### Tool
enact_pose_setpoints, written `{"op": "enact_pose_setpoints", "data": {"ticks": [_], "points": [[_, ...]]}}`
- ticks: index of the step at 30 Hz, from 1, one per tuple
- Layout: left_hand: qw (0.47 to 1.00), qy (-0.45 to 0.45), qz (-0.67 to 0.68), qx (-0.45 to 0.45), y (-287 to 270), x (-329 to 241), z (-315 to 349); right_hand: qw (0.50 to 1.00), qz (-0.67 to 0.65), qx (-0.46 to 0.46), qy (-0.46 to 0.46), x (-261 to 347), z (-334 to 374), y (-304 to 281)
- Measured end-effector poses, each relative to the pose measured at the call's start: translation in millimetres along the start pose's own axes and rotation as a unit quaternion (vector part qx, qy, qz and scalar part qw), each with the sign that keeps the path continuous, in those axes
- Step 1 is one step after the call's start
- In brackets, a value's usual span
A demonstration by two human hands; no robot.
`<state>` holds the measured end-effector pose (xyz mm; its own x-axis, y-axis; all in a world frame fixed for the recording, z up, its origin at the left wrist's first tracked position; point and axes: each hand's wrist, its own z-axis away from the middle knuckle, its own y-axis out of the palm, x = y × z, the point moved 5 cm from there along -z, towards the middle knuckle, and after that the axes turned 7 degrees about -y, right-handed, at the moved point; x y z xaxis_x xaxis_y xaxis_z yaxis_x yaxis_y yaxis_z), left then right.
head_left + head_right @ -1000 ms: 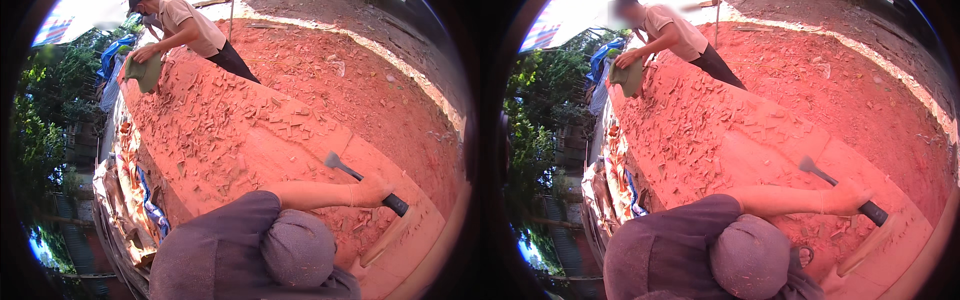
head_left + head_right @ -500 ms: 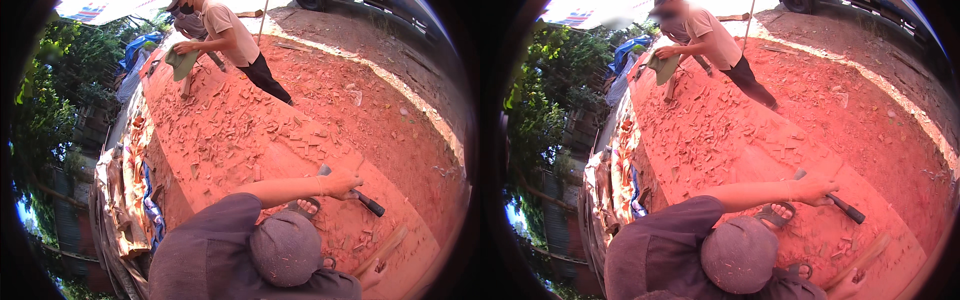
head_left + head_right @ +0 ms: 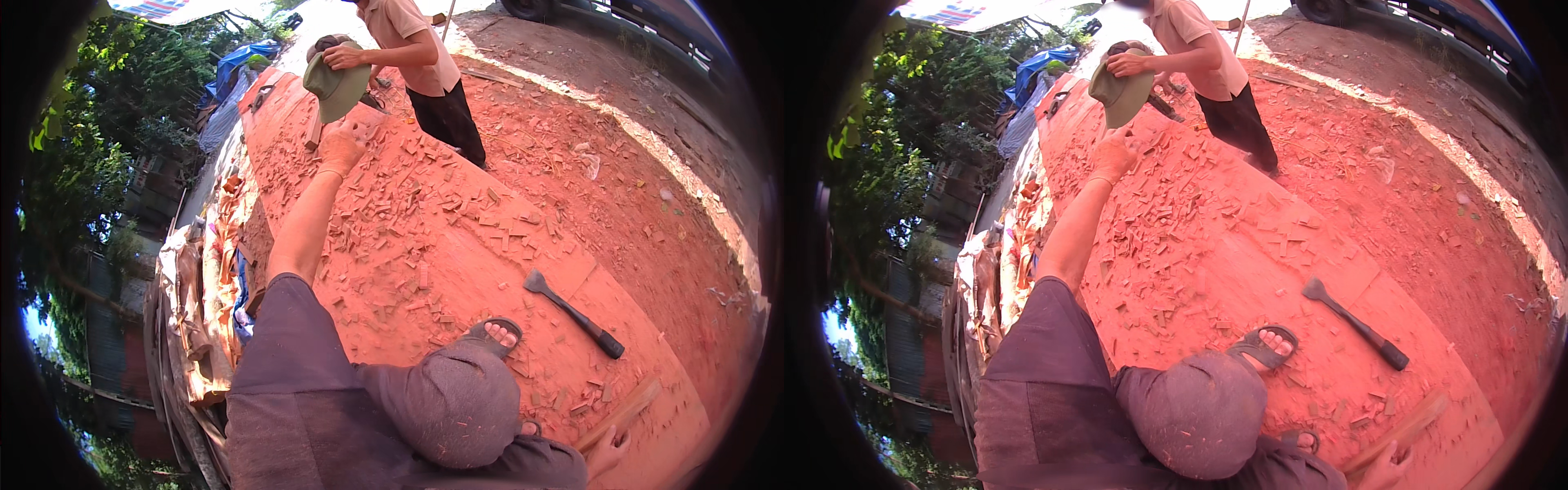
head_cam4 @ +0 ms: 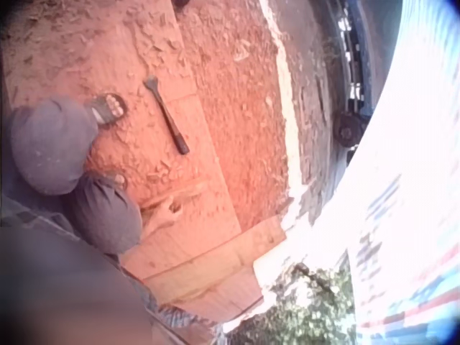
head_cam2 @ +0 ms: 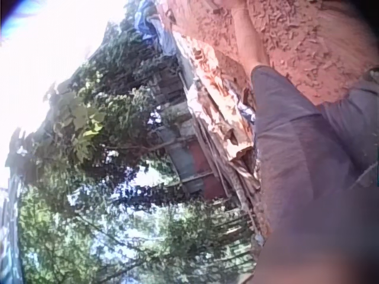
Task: The person uses a hammer and a piece of wood to split larger pieces of wood into smaller fragments. The person repeatedly strikes the wood with the hammer, creating wood chips and debris on the ground.
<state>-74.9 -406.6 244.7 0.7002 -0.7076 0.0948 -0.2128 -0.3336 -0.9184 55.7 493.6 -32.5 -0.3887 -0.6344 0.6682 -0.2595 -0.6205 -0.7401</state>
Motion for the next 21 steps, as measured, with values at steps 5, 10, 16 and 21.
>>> {"op": "enact_pose_setpoints", "data": {"ticks": [5,10,16,21], "points": [[0.987,-0.071,0.061,-0.130,-50,39,-57,0.999,-0.037,-0.040,-0.003,-5,3,-17],[0.941,-0.159,0.243,-0.175,-102,37,-133,0.999,0.040,-0.019,0.019,4,12,-30],[0.904,0.014,0.425,-0.042,-164,-22,-224,0.994,0.071,-0.060,0.063,52,34,-40],[0.865,0.062,0.485,0.114,-157,-137,-240,0.992,0.008,-0.124,0.021,89,47,-59]]}}
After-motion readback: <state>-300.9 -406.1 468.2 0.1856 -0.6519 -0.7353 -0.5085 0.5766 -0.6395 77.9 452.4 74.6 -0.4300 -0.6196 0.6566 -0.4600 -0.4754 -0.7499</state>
